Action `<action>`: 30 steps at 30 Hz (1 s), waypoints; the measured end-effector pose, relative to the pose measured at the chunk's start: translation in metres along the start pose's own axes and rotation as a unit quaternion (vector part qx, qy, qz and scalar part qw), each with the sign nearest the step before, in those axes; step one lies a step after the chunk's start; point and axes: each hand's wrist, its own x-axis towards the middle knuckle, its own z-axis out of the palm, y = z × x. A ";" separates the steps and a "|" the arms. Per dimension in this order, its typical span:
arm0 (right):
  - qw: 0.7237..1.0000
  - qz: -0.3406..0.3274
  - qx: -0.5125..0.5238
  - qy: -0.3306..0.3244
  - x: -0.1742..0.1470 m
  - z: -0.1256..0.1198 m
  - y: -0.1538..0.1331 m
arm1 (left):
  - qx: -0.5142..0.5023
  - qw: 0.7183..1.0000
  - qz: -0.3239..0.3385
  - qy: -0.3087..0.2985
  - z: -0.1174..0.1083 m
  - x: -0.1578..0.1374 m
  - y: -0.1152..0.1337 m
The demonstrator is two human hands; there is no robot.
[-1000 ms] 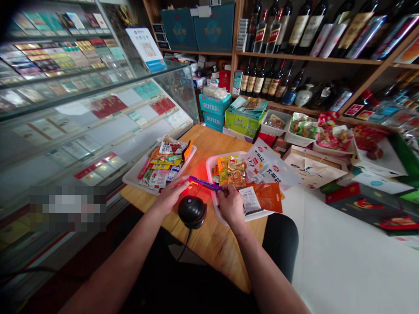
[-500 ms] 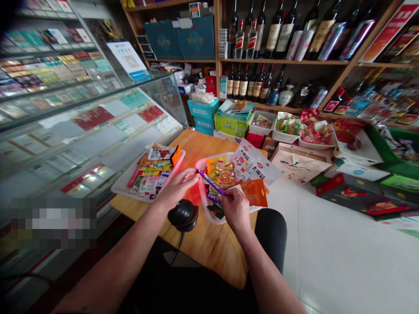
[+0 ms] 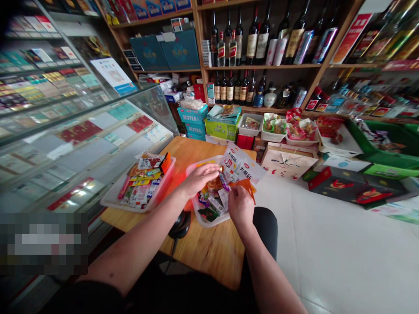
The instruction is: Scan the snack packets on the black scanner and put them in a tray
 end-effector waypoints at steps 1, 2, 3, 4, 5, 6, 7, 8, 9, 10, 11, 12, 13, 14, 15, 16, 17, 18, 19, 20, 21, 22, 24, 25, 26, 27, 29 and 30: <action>1.000 0.005 0.000 -0.004 0.003 0.000 0.002 | 0.000 1.000 -0.001 -0.004 0.004 0.003 0.000; 1.000 0.008 0.000 -0.010 0.005 -0.001 0.004 | 0.004 1.000 0.000 -0.007 0.008 0.004 -0.001; 1.000 0.007 -0.001 -0.016 0.007 -0.001 0.006 | 0.012 1.000 0.002 -0.009 0.011 0.005 -0.003; 1.000 0.003 -0.001 -0.022 0.008 -0.002 0.008 | 0.021 1.000 0.003 -0.011 0.013 0.005 -0.005; 1.000 -0.003 -0.002 -0.025 0.008 -0.002 0.010 | 0.032 0.999 0.003 -0.014 0.014 0.004 -0.007; 1.000 -0.010 -0.003 -0.025 0.007 -0.002 0.012 | 0.042 0.999 0.003 -0.019 0.016 0.003 -0.010; 0.999 -0.018 -0.004 -0.026 0.006 -0.002 0.013 | 0.051 0.998 0.000 -0.024 0.017 0.000 -0.012; 0.999 -0.026 -0.005 -0.026 0.005 -0.003 0.014 | 0.056 0.998 -0.004 -0.028 0.017 -0.004 -0.014; 0.999 -0.034 -0.004 -0.027 0.003 -0.002 0.015 | 0.059 0.998 -0.010 -0.030 0.018 -0.009 -0.016; 0.999 -0.044 -0.003 -0.028 0.002 -0.002 0.015 | 0.058 0.998 -0.014 -0.031 0.019 -0.014 -0.017; 0.998 -0.053 -0.001 -0.028 0.001 -0.002 0.015 | 0.059 0.998 -0.016 -0.032 0.020 -0.019 -0.017; 0.998 -0.062 0.000 -0.028 -0.001 -0.002 0.015 | 0.061 0.997 -0.017 -0.033 0.021 -0.026 -0.016; 0.997 -0.071 0.001 -0.027 -0.001 -0.002 0.014 | 0.064 0.997 -0.015 -0.033 0.022 -0.032 -0.015; 0.997 -0.079 0.002 -0.025 -0.002 -0.001 0.013 | 0.068 0.997 -0.010 -0.033 0.022 -0.038 -0.013; 0.996 -0.086 0.002 -0.023 -0.002 -0.001 0.011 | 0.074 0.997 -0.006 -0.032 0.021 -0.044 -0.011; 0.996 -0.090 0.002 -0.022 -0.002 -0.001 0.009 | 0.080 0.996 -0.002 -0.028 0.019 -0.050 -0.009; 0.996 -0.092 0.003 -0.021 -0.002 0.000 0.007 | 0.086 0.996 -0.001 -0.021 0.017 -0.056 -0.006; 0.995 -0.094 0.004 -0.020 -0.002 0.000 0.004 | 0.091 0.996 0.001 -0.013 0.013 -0.061 -0.004; 0.995 -0.095 0.007 -0.022 -0.002 0.001 0.000 | 0.095 0.996 0.002 -0.002 0.007 -0.065 -0.003; 0.995 -0.096 0.011 -0.027 -0.002 0.002 -0.004 | 0.096 0.995 0.005 0.017 0.000 -0.068 -0.003; 0.995 -0.097 0.015 -0.033 -0.002 0.003 -0.007 | 0.094 0.994 0.010 0.045 -0.008 -0.070 -0.004; 0.994 -0.099 0.020 -0.040 -0.002 0.004 -0.011 | 0.091 0.993 0.016 0.079 -0.018 -0.070 -0.007; 0.993 -0.103 0.028 -0.051 -0.002 0.008 -0.019 | 0.083 0.982 0.028 0.170 -0.043 -0.068 -0.016; 0.993 -0.104 0.030 -0.054 -0.002 0.010 -0.023 | 0.085 0.973 0.033 0.214 -0.058 -0.066 -0.022; 0.992 -0.104 0.031 -0.056 -0.002 0.012 -0.027 | 0.092 0.963 0.038 0.252 -0.075 -0.063 -0.028; 0.992 -0.105 0.033 -0.059 -0.003 0.015 -0.030 | 0.103 0.949 0.047 0.294 -0.092 -0.060 -0.035; 0.991 -0.104 0.037 -0.072 -0.004 0.020 -0.036 | 0.129 0.912 0.061 0.385 -0.127 -0.053 -0.049; 0.991 -0.103 0.038 -0.081 -0.005 0.022 -0.039 | 0.149 0.895 0.070 0.414 -0.145 -0.050 -0.055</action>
